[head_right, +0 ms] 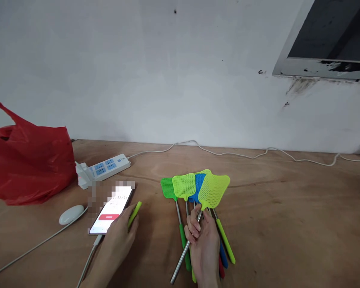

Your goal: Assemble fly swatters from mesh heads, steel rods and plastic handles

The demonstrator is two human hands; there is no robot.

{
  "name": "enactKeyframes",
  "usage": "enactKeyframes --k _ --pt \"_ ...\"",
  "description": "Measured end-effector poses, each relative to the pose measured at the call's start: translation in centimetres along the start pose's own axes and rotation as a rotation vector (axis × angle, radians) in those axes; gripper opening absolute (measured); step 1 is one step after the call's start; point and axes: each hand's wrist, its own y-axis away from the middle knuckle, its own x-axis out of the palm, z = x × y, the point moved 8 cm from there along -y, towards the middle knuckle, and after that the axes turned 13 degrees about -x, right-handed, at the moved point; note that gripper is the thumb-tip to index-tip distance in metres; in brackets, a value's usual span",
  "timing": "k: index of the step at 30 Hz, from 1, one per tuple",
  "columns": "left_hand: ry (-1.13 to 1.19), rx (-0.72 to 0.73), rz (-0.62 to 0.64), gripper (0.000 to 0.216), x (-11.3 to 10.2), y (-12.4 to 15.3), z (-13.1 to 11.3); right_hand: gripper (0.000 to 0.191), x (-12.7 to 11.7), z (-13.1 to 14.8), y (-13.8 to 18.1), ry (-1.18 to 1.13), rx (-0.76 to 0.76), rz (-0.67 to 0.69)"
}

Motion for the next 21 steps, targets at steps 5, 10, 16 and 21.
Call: enactKeyframes --k 5,10,16,21 --pt "-0.025 -0.030 -0.088 0.042 0.6 -0.2 1.6 0.042 -0.2 -0.7 -0.2 0.227 -0.018 0.052" --pt "-0.044 -0.027 -0.114 0.043 0.5 0.7 1.8 0.047 0.0 -1.6 0.0 0.326 0.041 0.138" --pt "0.036 -0.036 -0.167 0.036 0.8 1.3 2.7 0.055 -0.5 -1.1 -0.1 0.563 0.027 0.168" --pt "0.091 -0.012 -0.162 0.035 0.7 1.1 3.2 0.055 0.2 0.4 -0.1 0.831 -0.159 0.209"
